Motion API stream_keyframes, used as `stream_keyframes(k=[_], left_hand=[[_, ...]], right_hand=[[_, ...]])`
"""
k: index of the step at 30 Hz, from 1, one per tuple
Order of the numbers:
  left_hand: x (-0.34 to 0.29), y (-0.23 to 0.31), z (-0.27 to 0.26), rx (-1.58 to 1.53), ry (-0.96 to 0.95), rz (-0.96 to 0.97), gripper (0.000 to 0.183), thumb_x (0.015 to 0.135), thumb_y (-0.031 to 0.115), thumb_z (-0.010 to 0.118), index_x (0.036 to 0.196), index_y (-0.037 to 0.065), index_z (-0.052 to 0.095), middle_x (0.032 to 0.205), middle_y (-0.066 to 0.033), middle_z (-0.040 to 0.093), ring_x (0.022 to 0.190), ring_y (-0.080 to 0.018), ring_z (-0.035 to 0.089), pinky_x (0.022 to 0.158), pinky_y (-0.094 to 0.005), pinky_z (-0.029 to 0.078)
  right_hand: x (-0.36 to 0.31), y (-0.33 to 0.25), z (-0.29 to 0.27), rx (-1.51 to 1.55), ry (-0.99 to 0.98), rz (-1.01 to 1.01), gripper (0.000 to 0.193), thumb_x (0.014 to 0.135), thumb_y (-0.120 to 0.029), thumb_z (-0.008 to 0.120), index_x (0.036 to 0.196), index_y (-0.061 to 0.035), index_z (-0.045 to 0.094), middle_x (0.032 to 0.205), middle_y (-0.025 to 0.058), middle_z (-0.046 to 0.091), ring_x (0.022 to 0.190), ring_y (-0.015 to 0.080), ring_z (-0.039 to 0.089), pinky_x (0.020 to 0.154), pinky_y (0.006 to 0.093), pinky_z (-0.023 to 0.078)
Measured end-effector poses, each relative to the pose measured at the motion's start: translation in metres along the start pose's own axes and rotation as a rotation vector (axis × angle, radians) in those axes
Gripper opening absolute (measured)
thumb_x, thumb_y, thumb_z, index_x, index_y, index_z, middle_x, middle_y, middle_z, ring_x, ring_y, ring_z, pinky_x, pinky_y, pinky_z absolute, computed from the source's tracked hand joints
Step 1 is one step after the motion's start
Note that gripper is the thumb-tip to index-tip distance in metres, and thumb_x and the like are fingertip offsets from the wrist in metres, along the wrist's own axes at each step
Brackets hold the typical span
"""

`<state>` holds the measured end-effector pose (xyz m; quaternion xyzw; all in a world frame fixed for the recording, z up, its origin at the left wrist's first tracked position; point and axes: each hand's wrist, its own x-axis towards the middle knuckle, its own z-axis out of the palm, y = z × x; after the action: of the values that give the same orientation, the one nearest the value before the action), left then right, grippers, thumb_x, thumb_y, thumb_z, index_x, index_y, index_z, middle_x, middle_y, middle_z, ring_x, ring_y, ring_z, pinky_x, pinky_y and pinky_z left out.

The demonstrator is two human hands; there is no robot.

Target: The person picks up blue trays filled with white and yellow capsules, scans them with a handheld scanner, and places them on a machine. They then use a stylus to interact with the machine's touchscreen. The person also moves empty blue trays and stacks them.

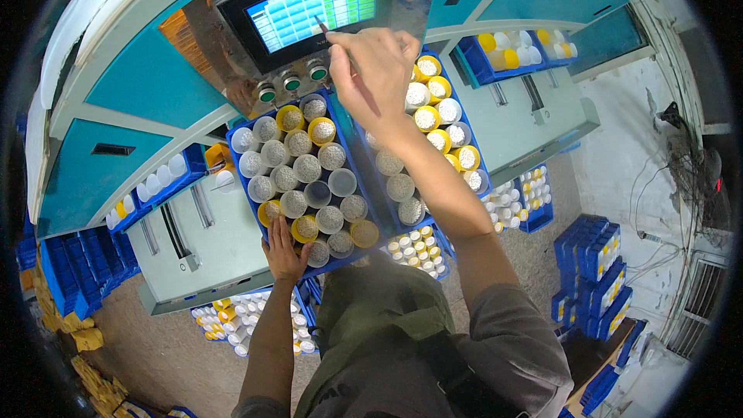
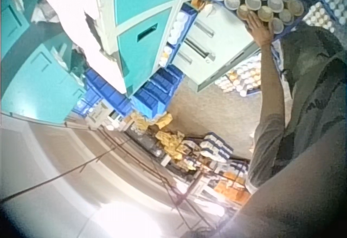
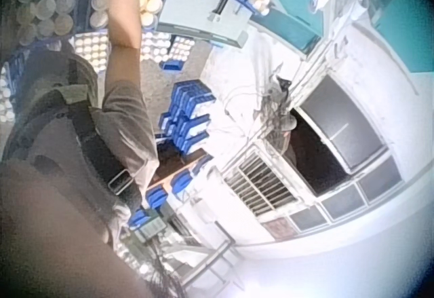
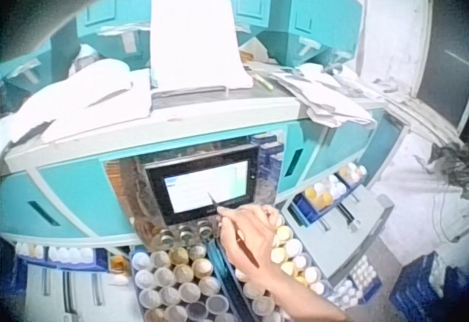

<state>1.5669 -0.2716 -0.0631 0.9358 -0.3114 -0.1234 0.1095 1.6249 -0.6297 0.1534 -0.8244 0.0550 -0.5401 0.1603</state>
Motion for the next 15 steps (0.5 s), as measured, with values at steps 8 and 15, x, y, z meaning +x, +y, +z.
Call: stream_keyframes(k=[8,15], left_hand=[[0.0,0.001,-0.003,0.011,0.028,0.022,0.093,0.081,0.051,0.061,0.15,0.008,0.017,0.153,-0.0127,0.027,0.142,-0.0316,0.024,0.106,-0.0629,0.025],[0.001,0.0,-0.001,-0.001,0.016,0.01,0.093,0.081,0.051,0.061,0.151,0.008,0.016,0.154,-0.0113,0.026,0.143,-0.0312,0.023,0.106,-0.0635,0.025]], right_hand=[[0.015,0.001,0.006,0.03,0.039,-0.098,0.014,0.077,-0.007,0.067,0.09,-0.0122,0.07,0.074,-0.0001,0.064,0.078,0.0152,0.058,0.08,0.0363,0.031],[0.009,0.003,0.001,-0.003,0.056,-0.041,0.012,0.078,-0.008,0.066,0.089,-0.0115,0.071,0.074,0.0008,0.064,0.079,0.0165,0.059,0.083,0.036,0.031]])
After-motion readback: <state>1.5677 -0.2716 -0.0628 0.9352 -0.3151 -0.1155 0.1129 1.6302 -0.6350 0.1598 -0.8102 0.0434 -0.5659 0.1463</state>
